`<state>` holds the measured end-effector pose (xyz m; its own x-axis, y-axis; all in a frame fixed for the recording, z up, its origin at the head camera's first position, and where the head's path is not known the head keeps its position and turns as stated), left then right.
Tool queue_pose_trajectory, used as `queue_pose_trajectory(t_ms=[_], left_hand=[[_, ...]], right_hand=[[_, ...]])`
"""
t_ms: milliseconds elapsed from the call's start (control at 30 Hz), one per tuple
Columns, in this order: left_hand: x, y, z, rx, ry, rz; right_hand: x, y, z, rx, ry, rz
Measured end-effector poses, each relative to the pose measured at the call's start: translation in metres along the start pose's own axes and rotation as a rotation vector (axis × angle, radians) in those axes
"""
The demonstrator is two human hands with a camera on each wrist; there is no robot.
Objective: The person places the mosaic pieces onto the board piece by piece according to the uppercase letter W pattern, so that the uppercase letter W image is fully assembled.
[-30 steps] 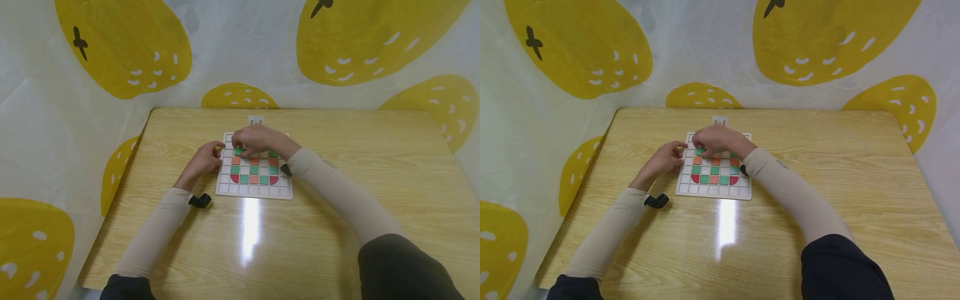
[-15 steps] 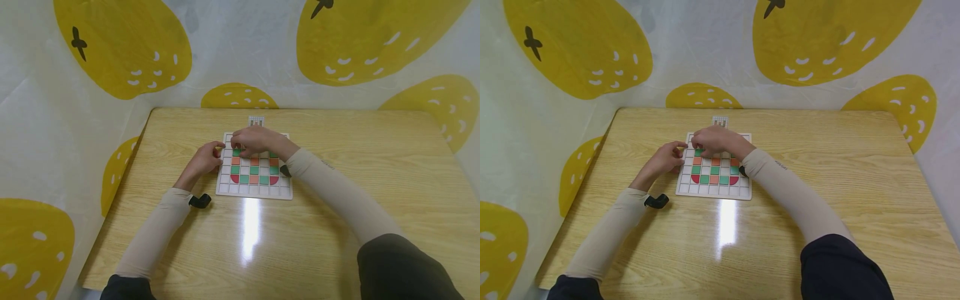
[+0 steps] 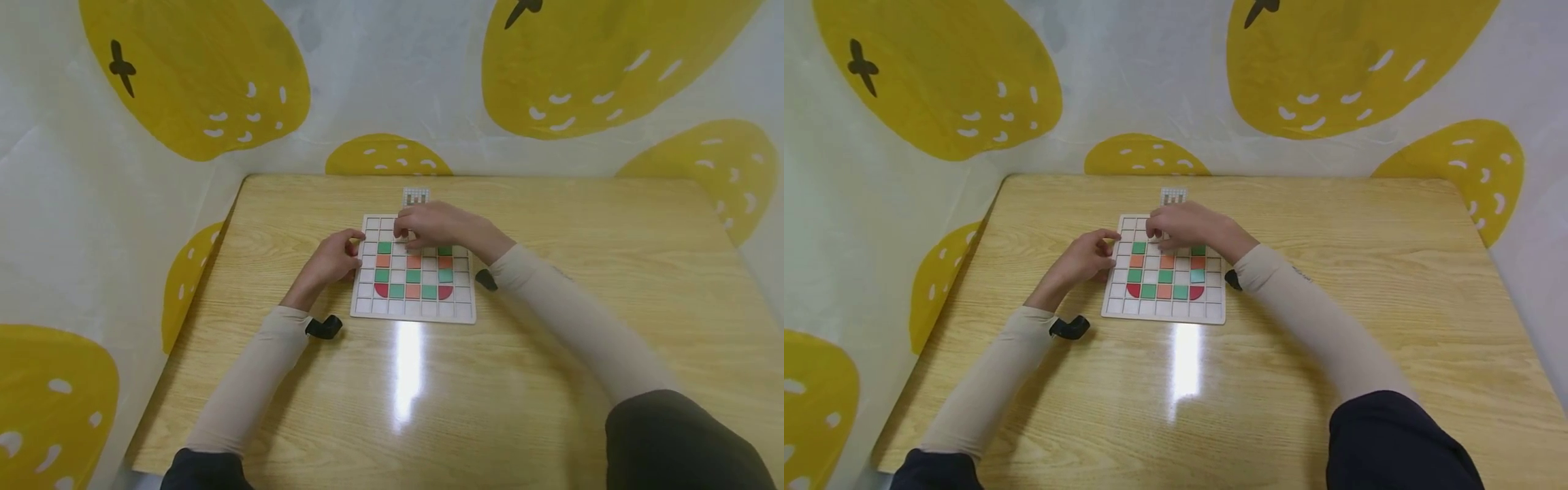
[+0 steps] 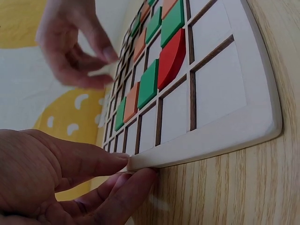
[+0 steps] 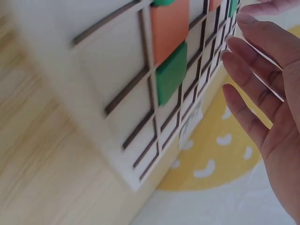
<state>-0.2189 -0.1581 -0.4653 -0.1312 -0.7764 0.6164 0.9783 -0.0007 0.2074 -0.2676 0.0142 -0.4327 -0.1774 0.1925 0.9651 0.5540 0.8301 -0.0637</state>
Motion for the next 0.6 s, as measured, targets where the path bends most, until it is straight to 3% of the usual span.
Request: queue_pose_trajectory(t_ms=[233,433,600], left_hand=[[0.004,0.001,-0.002,-0.027,-0.006,-0.005],[0.016,0.007,-0.006,-0.044,-0.007,0.009],[0.031,0.015,-0.005,-0.14,-0.101,0.044]], right_hand=[[0.014,0.036,0.004,-0.012,-0.001,0.019],[0.027,0.074,0.006,-0.021,-0.047,0.069],[0.037,0.11,0.009,-0.089,-0.04,0.123]])
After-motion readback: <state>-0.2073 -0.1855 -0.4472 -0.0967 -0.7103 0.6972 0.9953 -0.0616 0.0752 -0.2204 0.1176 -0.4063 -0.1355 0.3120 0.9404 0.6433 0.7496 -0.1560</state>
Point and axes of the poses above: each hand's wrist, its own y-axis away from the middle knuckle, its own x-axis out of the back of the hand, z = x × y, the point moved 7 cm from there along -y, towards the middle knuckle, and after that the axes turned 11 degrees about z, right-handed, at the moved point
